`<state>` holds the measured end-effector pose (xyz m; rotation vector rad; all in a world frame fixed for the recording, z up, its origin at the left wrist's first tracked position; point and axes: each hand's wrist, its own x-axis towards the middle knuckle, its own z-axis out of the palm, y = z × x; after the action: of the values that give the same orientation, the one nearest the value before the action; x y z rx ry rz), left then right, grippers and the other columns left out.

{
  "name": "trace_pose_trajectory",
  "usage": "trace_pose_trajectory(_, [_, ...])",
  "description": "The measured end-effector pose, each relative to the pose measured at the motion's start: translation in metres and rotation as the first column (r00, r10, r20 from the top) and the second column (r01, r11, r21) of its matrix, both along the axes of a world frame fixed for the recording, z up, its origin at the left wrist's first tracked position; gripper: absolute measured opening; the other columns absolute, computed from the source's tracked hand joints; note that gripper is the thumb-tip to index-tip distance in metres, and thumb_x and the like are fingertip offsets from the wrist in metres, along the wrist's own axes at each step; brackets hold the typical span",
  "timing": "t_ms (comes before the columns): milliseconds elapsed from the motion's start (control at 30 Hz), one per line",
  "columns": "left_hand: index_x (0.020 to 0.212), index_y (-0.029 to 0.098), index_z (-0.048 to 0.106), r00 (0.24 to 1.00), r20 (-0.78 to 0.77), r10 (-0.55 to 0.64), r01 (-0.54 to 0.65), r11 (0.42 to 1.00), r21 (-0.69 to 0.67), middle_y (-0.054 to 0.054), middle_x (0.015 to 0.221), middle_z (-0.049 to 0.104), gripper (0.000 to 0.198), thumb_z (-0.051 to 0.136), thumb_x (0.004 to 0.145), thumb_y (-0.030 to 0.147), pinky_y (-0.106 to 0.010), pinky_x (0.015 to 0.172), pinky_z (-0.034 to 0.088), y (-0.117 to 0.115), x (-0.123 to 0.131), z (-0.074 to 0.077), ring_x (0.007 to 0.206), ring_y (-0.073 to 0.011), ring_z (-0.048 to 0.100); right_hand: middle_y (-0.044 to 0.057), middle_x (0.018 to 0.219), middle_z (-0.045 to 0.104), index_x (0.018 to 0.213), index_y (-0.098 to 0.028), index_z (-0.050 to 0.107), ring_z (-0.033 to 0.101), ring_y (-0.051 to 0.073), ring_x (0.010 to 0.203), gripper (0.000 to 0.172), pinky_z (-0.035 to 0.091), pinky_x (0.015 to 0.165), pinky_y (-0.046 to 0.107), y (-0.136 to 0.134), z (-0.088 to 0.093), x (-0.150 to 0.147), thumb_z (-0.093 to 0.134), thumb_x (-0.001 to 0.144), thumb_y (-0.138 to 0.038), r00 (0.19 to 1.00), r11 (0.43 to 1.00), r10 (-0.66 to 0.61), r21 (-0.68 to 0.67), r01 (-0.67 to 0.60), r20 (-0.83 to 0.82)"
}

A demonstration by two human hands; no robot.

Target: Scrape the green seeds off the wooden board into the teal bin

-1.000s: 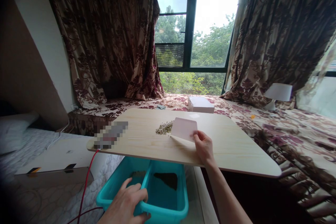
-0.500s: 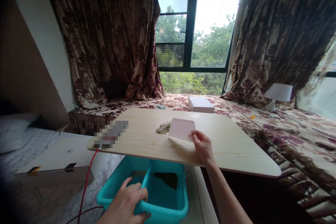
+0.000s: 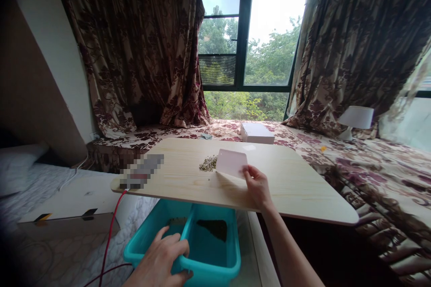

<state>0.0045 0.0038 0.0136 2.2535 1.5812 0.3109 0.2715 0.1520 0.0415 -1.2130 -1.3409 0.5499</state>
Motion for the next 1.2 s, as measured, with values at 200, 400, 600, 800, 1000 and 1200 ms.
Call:
trace_pose_trajectory(200, [0.075,0.023,0.053,1.000,0.012,0.006,-0.006,1.000,-0.011,0.003,0.082,0.058,0.011,0.062,0.069,0.022,-0.048,0.109,0.017,-0.0006,-0.0002,0.0039,0.088,-0.0189,0.057,0.010,0.082,0.076,0.085,-0.017,0.072,0.068,0.024,0.077,0.041,0.053,0.063,0.033,0.0003,0.0008,-0.0020,0.063,0.071,-0.054,0.999,1.000,0.025,0.018,-0.024,-0.024])
trace_pose_trajectory(400, [0.076,0.024,0.054,1.000,0.015,0.007,-0.007,1.000,-0.012,0.003,0.083,0.058,0.009,0.060,0.069,0.022,-0.047,0.109,0.018,-0.0005,-0.0009,0.0048,0.089,-0.0192,0.058,0.009,0.085,0.076,0.086,-0.018,0.074,0.069,0.024,0.079,0.039,0.054,0.075,0.038,0.0060,-0.0003,-0.0043,0.065,0.071,-0.053,0.996,0.995,0.084,0.056,-0.082,-0.027])
trace_pose_trajectory(600, [0.075,0.024,0.055,1.000,0.012,0.010,-0.010,1.000,0.000,0.002,0.084,0.059,0.009,0.062,0.069,0.023,-0.047,0.108,0.018,-0.0022,-0.0006,0.0038,0.089,-0.0200,0.058,0.008,0.087,0.076,0.086,-0.018,0.074,0.069,0.024,0.081,0.035,0.054,0.077,0.038,0.0048,0.0000,-0.0054,0.065,0.073,-0.049,0.996,0.995,0.089,0.038,-0.089,-0.001])
trace_pose_trajectory(800, [0.075,0.024,0.055,1.000,0.022,0.010,-0.010,1.000,-0.001,0.002,0.083,0.058,0.009,0.062,0.069,0.023,-0.046,0.108,0.018,-0.0026,0.0001,0.0047,0.090,-0.0196,0.058,0.008,0.089,0.076,0.088,-0.018,0.074,0.069,0.024,0.084,0.035,0.053,0.080,0.038,0.0044,0.0011,-0.0059,0.065,0.072,-0.047,0.995,0.995,0.103,0.016,-0.102,-0.013])
trace_pose_trajectory(1000, [0.075,0.023,0.054,0.999,0.041,0.013,-0.012,1.000,-0.010,0.002,0.083,0.057,0.010,0.061,0.069,0.022,-0.047,0.109,0.016,-0.0032,0.0000,0.0063,0.089,-0.0189,0.057,0.008,0.089,0.076,0.088,-0.018,0.074,0.069,0.024,0.084,0.036,0.053,0.080,0.038,0.0026,0.0014,-0.0053,0.066,0.072,-0.049,0.990,0.990,0.138,0.021,-0.138,-0.040])
trace_pose_trajectory(1200, [0.075,0.023,0.053,0.997,0.072,0.021,-0.022,1.000,0.009,0.004,0.080,0.056,0.012,0.063,0.068,0.023,-0.048,0.108,0.016,-0.0008,-0.0039,0.0002,0.088,-0.0184,0.057,0.009,0.087,0.076,0.088,-0.017,0.073,0.069,0.024,0.080,0.040,0.055,0.072,0.036,0.0003,0.0043,-0.0067,0.065,0.071,-0.052,0.991,0.991,0.129,0.021,-0.129,-0.019])
